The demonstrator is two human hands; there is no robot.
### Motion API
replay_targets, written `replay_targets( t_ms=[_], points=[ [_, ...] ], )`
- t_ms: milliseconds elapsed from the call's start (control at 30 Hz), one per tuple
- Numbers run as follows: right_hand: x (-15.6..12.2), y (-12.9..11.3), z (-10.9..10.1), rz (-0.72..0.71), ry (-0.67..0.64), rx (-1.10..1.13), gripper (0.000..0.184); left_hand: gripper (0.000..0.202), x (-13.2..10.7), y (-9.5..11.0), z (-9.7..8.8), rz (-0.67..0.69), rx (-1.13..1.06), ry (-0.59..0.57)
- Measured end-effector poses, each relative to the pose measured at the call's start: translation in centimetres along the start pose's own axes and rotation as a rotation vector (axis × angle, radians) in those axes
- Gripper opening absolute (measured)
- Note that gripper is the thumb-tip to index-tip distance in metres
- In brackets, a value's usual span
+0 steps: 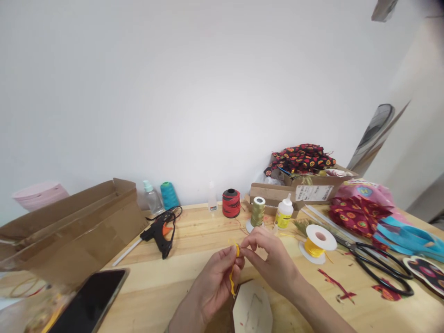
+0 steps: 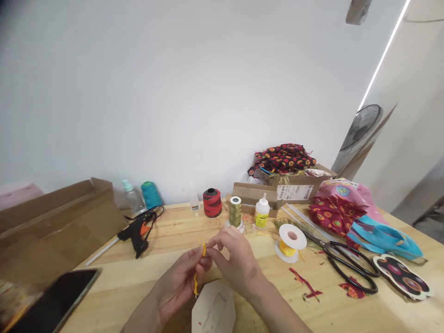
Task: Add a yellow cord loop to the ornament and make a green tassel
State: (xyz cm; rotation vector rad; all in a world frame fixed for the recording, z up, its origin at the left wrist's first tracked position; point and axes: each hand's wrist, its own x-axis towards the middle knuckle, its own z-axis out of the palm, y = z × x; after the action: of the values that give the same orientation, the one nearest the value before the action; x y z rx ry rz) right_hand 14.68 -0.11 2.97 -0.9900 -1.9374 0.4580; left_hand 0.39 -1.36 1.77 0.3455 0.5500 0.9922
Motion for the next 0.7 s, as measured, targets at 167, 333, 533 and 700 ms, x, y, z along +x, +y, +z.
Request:
replay_targets(
  t_ms=[167, 333, 533, 700],
  points=[
    [-0.2, -0.1, 0.8, 0.061, 0.076, 0.072, 0.009, 0.006, 0.1, -0.3, -0.1, 0.085, 0.087, 0.040],
    [-0.1, -0.2, 1.0, 0.084, 0.120, 0.091, 0.010, 0.009, 0.1, -0.5, 0.2, 0.156, 0.171, 0.083],
    [-0.1, 0.0, 1.3, 0.030, 0.128, 0.043, 0.011, 0.012, 0.1, -0.6, 0.7, 0.224, 0.234, 0.099],
    [-0.3, 0.1, 1.3, -0.043, 0.133, -0.021, 0.010, 0.014, 0.1, -0.6, 0.7, 0.255, 0.239, 0.089]
  ],
)
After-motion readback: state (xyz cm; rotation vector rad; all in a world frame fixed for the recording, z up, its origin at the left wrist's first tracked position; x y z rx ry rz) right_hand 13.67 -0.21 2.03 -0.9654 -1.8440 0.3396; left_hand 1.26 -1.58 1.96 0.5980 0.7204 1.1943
